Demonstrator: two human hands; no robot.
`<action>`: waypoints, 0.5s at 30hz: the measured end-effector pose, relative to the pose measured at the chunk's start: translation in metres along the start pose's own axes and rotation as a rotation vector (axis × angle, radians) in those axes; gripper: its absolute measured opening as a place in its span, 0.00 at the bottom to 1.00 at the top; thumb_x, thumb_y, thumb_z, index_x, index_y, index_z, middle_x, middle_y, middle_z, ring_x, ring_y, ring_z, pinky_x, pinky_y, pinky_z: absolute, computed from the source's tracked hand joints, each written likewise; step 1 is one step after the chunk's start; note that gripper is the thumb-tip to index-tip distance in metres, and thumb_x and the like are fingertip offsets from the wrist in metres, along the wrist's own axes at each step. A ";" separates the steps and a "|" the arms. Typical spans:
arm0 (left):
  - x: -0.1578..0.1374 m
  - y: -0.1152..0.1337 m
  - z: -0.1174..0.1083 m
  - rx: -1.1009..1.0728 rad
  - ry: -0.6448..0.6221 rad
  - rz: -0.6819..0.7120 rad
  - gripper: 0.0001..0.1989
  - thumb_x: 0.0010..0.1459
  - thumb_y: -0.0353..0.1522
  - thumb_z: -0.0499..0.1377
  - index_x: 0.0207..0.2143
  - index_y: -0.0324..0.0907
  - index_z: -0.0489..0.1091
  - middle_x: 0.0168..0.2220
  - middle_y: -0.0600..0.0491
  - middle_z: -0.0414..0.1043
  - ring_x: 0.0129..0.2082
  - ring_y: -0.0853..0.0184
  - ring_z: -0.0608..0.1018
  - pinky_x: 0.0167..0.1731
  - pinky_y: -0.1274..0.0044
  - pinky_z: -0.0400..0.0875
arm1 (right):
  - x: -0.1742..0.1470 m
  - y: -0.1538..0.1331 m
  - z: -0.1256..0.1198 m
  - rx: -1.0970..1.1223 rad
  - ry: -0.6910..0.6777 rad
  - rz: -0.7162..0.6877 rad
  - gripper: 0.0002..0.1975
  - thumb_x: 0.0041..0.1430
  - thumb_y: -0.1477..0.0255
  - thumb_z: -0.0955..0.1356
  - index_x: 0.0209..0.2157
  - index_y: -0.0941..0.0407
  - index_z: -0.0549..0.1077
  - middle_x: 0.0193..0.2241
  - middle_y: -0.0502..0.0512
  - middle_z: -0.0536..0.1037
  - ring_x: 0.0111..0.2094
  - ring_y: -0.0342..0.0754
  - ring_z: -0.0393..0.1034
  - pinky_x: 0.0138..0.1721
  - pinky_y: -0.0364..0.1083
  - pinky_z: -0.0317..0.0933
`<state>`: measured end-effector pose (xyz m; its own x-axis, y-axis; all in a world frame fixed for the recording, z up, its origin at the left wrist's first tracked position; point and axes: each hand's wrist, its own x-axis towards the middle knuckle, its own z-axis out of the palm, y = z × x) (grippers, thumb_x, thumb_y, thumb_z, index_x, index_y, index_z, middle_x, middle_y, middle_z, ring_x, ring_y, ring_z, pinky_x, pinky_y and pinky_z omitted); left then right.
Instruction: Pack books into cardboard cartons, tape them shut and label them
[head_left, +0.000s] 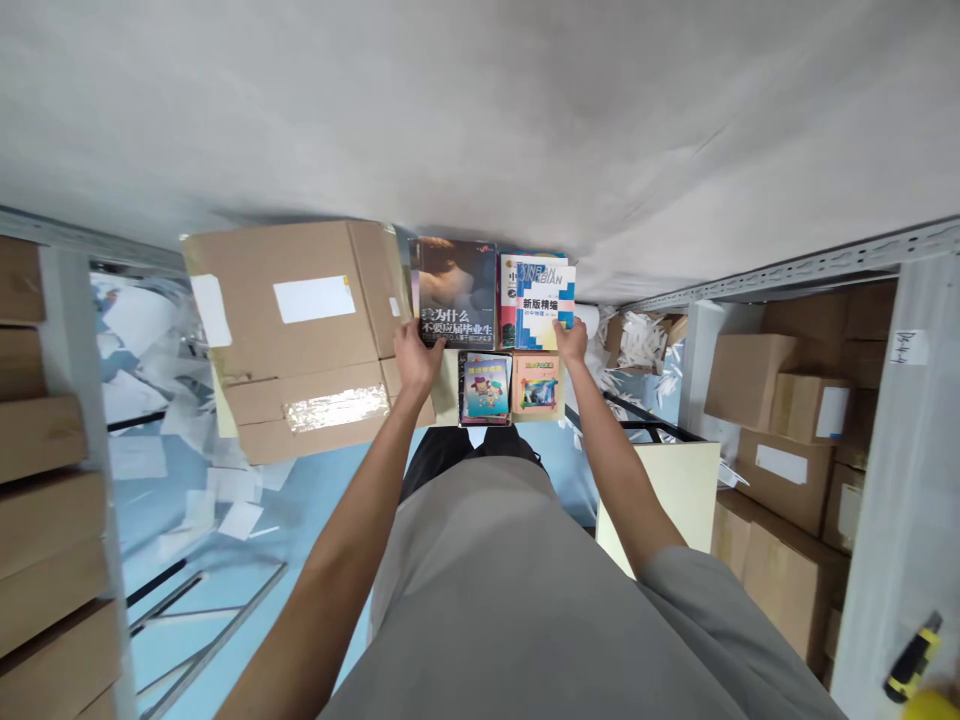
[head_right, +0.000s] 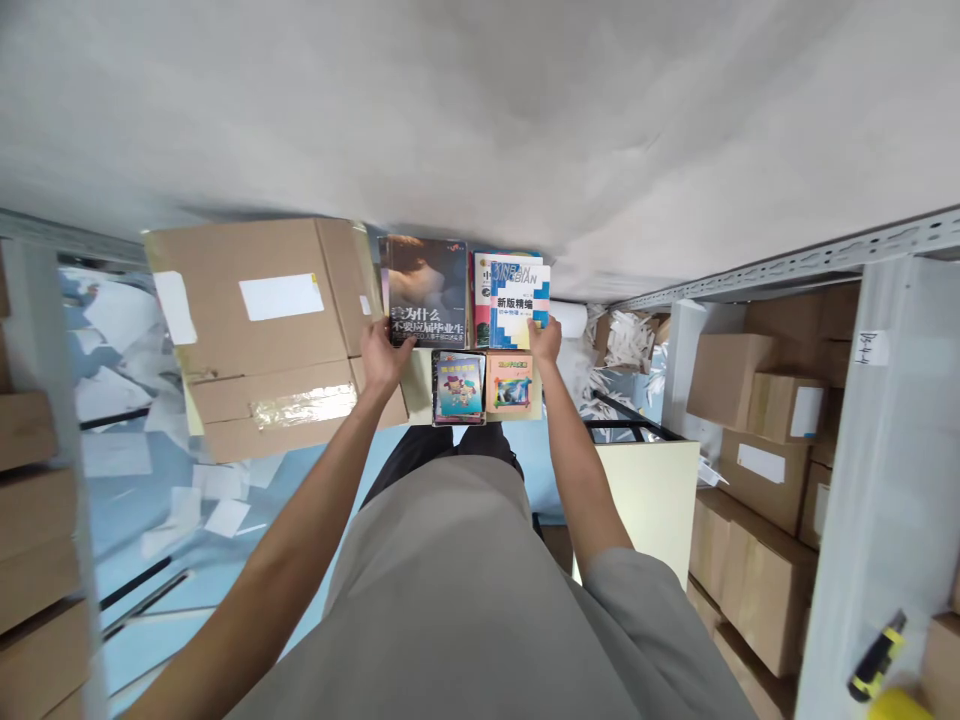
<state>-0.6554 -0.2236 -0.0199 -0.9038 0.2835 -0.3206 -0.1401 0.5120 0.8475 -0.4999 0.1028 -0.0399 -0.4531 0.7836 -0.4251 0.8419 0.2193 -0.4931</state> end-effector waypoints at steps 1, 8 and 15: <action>0.001 0.001 0.000 0.033 0.029 -0.024 0.36 0.68 0.45 0.75 0.69 0.35 0.71 0.72 0.33 0.68 0.75 0.34 0.66 0.80 0.47 0.53 | -0.003 -0.003 -0.001 -0.037 0.034 0.002 0.20 0.74 0.65 0.72 0.61 0.62 0.80 0.60 0.75 0.83 0.66 0.65 0.76 0.72 0.60 0.69; 0.003 0.009 -0.002 0.108 0.053 -0.046 0.28 0.66 0.28 0.70 0.68 0.39 0.74 0.65 0.38 0.74 0.71 0.44 0.74 0.78 0.53 0.66 | -0.033 -0.058 0.047 0.194 -0.074 -0.263 0.34 0.75 0.42 0.69 0.61 0.57 0.80 0.56 0.71 0.87 0.59 0.66 0.83 0.65 0.61 0.76; -0.010 0.017 0.020 0.035 0.004 -0.060 0.30 0.64 0.27 0.65 0.68 0.37 0.75 0.60 0.35 0.79 0.67 0.41 0.79 0.74 0.50 0.73 | -0.038 -0.089 0.088 0.215 -0.091 -0.212 0.40 0.57 0.32 0.77 0.52 0.53 0.81 0.53 0.69 0.90 0.60 0.70 0.83 0.69 0.67 0.73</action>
<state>-0.6406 -0.2014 -0.0109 -0.8957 0.2487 -0.3686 -0.1796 0.5559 0.8116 -0.5836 0.0023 -0.0467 -0.6445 0.6760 -0.3572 0.6489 0.2365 -0.7232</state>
